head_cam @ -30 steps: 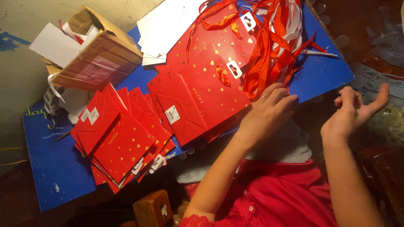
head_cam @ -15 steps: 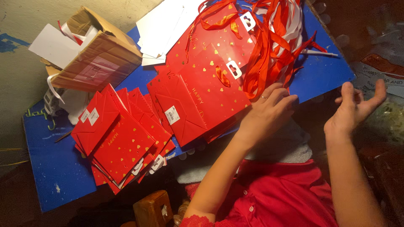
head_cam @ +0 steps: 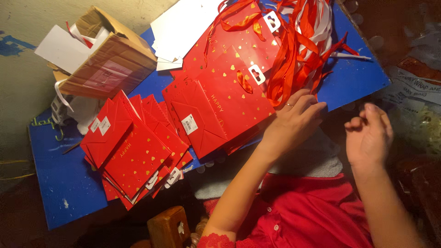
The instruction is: The person assembles red Valentine's Day gift bags by folding the flat paper into shape, inserting a red ribbon through the handle holes, and tying the ribbon into a bow. The finished bags are stacked on the table.
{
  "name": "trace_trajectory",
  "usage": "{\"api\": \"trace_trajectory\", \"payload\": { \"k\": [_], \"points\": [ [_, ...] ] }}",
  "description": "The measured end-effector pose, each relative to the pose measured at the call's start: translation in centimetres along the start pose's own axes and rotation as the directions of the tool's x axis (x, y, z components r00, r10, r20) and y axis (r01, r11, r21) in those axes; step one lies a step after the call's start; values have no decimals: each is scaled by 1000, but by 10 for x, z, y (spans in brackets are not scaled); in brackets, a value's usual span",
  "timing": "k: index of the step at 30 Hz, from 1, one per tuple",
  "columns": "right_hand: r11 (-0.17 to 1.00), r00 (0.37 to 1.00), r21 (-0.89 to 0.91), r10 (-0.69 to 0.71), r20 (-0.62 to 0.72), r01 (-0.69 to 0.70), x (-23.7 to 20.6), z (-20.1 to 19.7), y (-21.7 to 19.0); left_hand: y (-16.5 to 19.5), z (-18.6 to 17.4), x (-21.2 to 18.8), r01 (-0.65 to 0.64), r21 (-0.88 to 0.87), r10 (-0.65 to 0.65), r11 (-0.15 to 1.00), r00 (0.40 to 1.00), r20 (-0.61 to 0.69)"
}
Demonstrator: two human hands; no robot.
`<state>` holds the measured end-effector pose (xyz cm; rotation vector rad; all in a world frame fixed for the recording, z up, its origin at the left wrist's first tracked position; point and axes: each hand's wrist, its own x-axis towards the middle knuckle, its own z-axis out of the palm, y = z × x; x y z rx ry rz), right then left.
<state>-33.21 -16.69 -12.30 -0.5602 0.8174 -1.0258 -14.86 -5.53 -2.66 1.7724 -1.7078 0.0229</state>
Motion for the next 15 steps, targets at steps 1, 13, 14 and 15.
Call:
{"api": "trace_trajectory", "payload": {
  "k": [1,13,14,15],
  "points": [
    [996,996,35,79,-30,-78,3,5,-2,0,-1,0,1,-4,-1,1000,1000,1],
    [993,981,-24,107,-159,-112,14,20,2,-2,1,0,15,-5,-15,1000,1000,2],
    [993,982,-33,106,-153,-112,16,19,2,-3,1,0,19,-13,-19,1000,1000,1],
    [993,983,-42,105,-149,-112,18,19,1,-3,1,0,23,-22,-23,999,1000,1]
  ]
}}
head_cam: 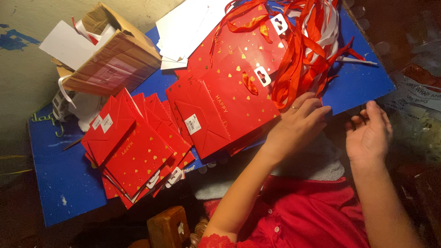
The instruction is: The person assembles red Valentine's Day gift bags by folding the flat paper into shape, inserting a red ribbon through the handle holes, and tying the ribbon into a bow. The finished bags are stacked on the table.
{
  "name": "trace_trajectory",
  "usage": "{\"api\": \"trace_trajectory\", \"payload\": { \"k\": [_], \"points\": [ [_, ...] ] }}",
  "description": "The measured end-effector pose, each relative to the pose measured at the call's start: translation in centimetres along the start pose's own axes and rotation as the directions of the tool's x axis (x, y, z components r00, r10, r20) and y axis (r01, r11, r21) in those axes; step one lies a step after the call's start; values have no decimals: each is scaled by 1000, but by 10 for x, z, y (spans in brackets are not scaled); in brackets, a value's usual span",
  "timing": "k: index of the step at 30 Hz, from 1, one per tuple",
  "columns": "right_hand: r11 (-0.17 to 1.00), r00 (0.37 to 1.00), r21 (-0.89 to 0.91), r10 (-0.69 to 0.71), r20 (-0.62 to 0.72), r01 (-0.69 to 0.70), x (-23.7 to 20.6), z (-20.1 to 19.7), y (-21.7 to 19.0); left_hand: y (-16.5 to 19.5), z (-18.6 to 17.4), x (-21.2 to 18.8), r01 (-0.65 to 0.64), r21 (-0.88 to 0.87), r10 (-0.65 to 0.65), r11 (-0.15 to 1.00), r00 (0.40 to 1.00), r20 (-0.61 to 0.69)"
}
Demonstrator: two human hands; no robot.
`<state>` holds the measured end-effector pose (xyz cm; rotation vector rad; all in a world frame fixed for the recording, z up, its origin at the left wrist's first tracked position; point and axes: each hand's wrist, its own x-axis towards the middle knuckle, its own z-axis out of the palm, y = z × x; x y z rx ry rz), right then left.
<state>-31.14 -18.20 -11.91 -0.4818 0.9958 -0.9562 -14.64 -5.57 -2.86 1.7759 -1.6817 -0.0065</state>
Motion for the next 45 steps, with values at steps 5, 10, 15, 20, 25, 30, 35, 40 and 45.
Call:
{"api": "trace_trajectory", "payload": {
  "k": [5,10,15,20,25,30,35,40,45],
  "points": [
    [998,997,-26,-64,35,65,9,2,8,3,1,1,-8,126,11,992,1000,-27],
    [935,954,-195,-281,107,298,9,-1,12,14,3,2,12,297,-12,955,1000,-2],
    [944,958,-169,-286,2,282,-6,-4,21,19,-4,5,-27,311,26,950,1000,8],
    [760,785,-258,-484,387,596,-63,13,33,22,-38,-9,-57,256,108,965,976,-188],
    [547,539,-219,-535,651,808,-82,78,24,-9,-79,-12,264,111,-185,958,868,-460],
    [349,372,-236,-398,839,907,-84,150,19,-42,-102,-25,413,-23,-378,911,810,-448],
    [119,227,-202,-263,938,972,-60,215,20,-61,-111,-47,450,-90,-441,889,782,-441],
    [-59,226,-234,-112,968,971,-50,242,29,-77,-121,-43,577,-50,-543,815,732,-412],
    [-26,257,-261,-99,961,965,-59,240,30,-96,-125,-13,694,-113,-689,711,655,-309]
  ]
}}
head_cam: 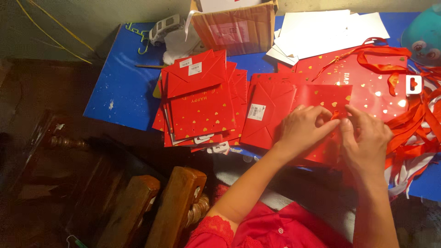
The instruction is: The person assembles red Valentine's Day gift bags by folding the flat paper into shape, inserting a red ribbon through the handle holes, and tying the ribbon into a bow. The finished bags are stacked on the table.
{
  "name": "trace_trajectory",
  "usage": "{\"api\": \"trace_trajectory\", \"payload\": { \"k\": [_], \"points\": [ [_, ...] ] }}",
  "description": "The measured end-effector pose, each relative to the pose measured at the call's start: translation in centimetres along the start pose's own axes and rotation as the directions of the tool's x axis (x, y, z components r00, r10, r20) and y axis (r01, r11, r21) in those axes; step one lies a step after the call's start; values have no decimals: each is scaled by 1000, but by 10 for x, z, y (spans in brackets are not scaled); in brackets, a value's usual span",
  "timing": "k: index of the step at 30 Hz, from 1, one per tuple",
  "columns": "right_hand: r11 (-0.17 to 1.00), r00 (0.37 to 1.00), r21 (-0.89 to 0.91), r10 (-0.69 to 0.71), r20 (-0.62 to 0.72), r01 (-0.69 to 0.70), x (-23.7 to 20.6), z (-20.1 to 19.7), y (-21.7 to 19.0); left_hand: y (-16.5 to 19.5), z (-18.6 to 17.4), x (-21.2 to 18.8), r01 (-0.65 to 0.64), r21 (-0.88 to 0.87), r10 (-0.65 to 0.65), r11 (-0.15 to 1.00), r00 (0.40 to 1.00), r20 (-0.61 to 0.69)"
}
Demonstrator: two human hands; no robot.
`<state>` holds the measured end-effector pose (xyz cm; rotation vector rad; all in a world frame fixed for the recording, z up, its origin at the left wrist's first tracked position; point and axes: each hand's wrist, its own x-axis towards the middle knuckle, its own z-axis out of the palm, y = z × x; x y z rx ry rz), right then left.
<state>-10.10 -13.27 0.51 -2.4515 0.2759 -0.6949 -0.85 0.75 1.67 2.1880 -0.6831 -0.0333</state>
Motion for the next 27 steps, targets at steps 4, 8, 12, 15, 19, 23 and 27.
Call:
{"api": "trace_trajectory", "payload": {
  "k": [4,8,12,15,19,23,27],
  "points": [
    [995,999,93,29,28,-31,6,-10,-8,-2,4,11,29,-33,-29,999,1000,5],
    [997,997,72,26,77,-31,18,-18,-19,-19,-4,16,201,-332,-153,922,974,165],
    [970,980,-173,-147,137,170,16,-26,-35,-34,-9,17,229,-466,-141,855,966,215],
    [916,966,-320,-197,168,243,16,-27,-48,-38,-7,14,205,-401,-143,893,973,180],
    [958,967,-146,-234,96,247,23,-29,-61,-39,-5,9,168,-405,-145,899,986,86],
    [929,963,-254,-268,37,268,34,-21,-66,-41,-4,8,121,-381,-106,917,993,59],
    [995,995,-66,-65,81,70,37,-3,-60,-45,-1,6,72,-401,-76,913,997,6]
  ]
}}
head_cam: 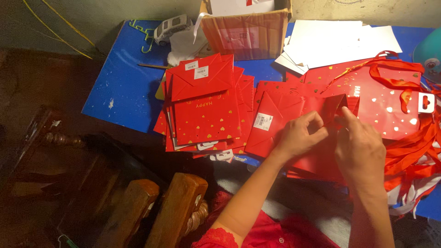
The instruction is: The person assembles red Valentine's Day gift bags by folding the flat paper into shape, inserting a red ribbon through the handle holes, and tying the ribbon into a bow. The finished bags are stacked on the table.
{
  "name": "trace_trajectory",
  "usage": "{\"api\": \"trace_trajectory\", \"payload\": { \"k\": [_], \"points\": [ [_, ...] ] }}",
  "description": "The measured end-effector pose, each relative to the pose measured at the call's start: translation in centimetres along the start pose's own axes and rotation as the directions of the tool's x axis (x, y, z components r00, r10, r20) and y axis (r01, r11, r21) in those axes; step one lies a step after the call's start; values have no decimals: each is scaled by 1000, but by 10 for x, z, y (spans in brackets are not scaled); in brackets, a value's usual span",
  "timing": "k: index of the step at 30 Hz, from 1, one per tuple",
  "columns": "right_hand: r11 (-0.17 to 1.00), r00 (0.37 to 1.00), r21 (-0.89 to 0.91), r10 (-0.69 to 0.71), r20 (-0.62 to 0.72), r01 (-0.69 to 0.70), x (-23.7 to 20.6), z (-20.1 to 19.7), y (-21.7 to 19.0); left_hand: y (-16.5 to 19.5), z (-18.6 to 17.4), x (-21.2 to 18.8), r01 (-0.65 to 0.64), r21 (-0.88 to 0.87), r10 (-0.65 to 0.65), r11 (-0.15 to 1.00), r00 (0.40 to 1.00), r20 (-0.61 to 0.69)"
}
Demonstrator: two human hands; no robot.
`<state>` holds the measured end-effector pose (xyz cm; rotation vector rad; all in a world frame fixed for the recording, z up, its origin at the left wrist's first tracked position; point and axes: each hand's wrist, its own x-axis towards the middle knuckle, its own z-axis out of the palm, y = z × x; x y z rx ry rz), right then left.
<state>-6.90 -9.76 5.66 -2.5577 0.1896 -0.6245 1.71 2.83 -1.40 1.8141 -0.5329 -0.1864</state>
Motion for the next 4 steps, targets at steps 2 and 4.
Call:
{"api": "trace_trajectory", "payload": {
  "k": [2,4],
  "points": [
    [999,999,23,26,-21,-25,0,10,2,-3,1,-1,0,-5,0,1000,1000,-3],
    [992,997,100,73,6,-73,2,20,6,-7,2,-3,13,-6,-13,1000,1000,1]
  ]
}}
